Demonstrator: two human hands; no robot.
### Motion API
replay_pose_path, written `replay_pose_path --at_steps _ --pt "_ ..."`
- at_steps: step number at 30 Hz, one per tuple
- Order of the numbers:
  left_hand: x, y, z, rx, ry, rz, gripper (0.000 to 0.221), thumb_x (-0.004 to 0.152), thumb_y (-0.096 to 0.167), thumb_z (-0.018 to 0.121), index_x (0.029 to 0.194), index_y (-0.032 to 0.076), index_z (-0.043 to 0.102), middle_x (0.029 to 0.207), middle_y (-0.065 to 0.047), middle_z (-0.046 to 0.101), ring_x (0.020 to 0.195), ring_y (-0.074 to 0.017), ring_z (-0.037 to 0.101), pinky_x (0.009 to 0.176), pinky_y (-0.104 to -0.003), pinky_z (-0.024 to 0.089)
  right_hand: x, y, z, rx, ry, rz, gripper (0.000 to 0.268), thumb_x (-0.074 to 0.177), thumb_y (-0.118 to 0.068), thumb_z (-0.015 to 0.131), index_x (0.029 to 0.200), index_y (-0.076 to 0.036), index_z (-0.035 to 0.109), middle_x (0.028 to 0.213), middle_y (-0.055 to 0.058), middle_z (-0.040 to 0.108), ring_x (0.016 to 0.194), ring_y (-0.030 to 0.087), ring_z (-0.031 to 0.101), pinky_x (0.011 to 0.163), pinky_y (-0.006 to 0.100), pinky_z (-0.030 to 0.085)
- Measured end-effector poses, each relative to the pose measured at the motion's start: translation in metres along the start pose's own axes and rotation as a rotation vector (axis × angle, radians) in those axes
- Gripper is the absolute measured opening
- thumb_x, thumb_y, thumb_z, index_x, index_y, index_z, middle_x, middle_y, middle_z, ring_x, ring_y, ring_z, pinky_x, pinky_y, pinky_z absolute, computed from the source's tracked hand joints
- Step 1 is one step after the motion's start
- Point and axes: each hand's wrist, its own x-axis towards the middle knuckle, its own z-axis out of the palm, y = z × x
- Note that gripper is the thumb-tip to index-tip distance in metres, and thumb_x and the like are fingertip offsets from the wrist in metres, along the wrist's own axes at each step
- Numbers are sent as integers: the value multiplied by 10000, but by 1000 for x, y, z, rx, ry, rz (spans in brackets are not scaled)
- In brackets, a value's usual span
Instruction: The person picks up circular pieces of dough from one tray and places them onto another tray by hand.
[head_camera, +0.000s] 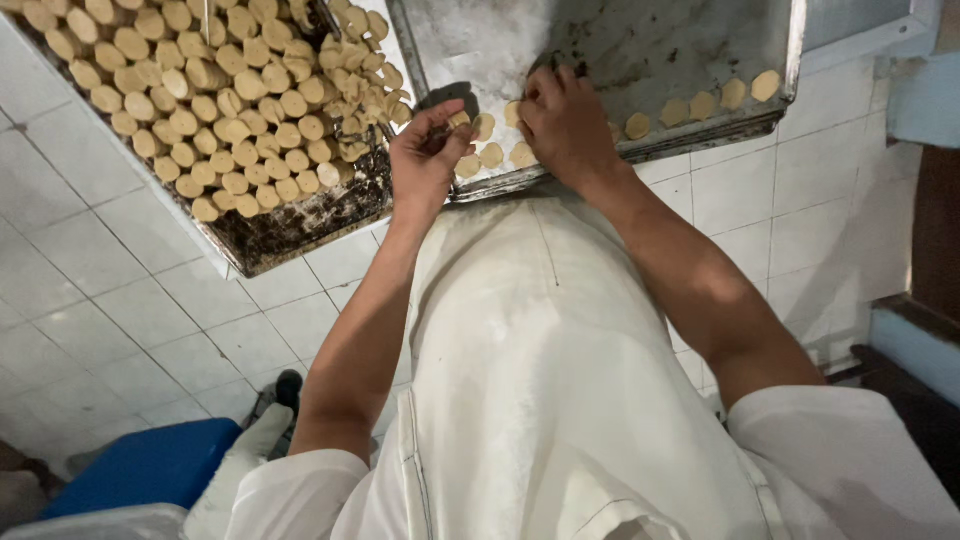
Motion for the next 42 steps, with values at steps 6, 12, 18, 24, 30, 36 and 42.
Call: replay_pose_path --at_steps 6,12,18,24,30,36,42 --pt "-10 -21 -4 -88 -11 -73 286 952 21 688 1232 -38 674 1068 -101 752 890 -138 746 724 -263 644 -7 0 5 -226 22 -131 164 881 -159 735 1034 -99 739 1217 30 610 1142 250 533 936 438 442" --pt "-19 -36 1 15 37 -92 170 972 83 753 1107 -21 753 918 -84 745 725 -90 647 602 -229 524 4 -3 4 134 -51 36 148 971 -164 748 981 -22 705 1177 77 598 1068 261 593 885 422 522" --pt "-20 -35 10 -69 19 -69 180 942 140 773 1082 26 789 845 -8 732 693 -61 605 571 -221 476 10 -21 -5 731 -118 232 148 1020 -96 758 973 23 684 1212 88 586 987 178 651 802 317 579" --pt "-17 -31 -2 -372 60 -197 146 904 121 734 1022 47 777 938 -30 771 773 -105 741 664 -286 636 5 -17 3 655 -86 194 139 1026 -112 736 984 14 695 1226 99 562 1037 205 609 794 347 545" --pt "-40 17 -58 977 410 250 142 932 166 837 956 33 795 1019 -111 738 751 -235 683 670 -390 565 -9 22 27 320 -16 212 197 969 -97 795 859 12 673 1106 161 506 954 274 613 750 361 586" --pt "-21 14 -42 454 220 141 251 893 -2 749 1140 41 742 1216 -107 648 816 -158 703 729 -271 622 -21 39 20 470 93 287 157 1018 -106 806 973 -14 686 1159 125 534 897 230 658 767 355 601" --pt "0 -13 15 -47 -17 67 207 941 -57 750 1141 -28 706 1197 -108 743 961 -124 709 857 -247 589 -9 14 3 58 211 -9 234 846 -281 861 976 -131 738 1025 62 537 901 294 627 755 412 536"
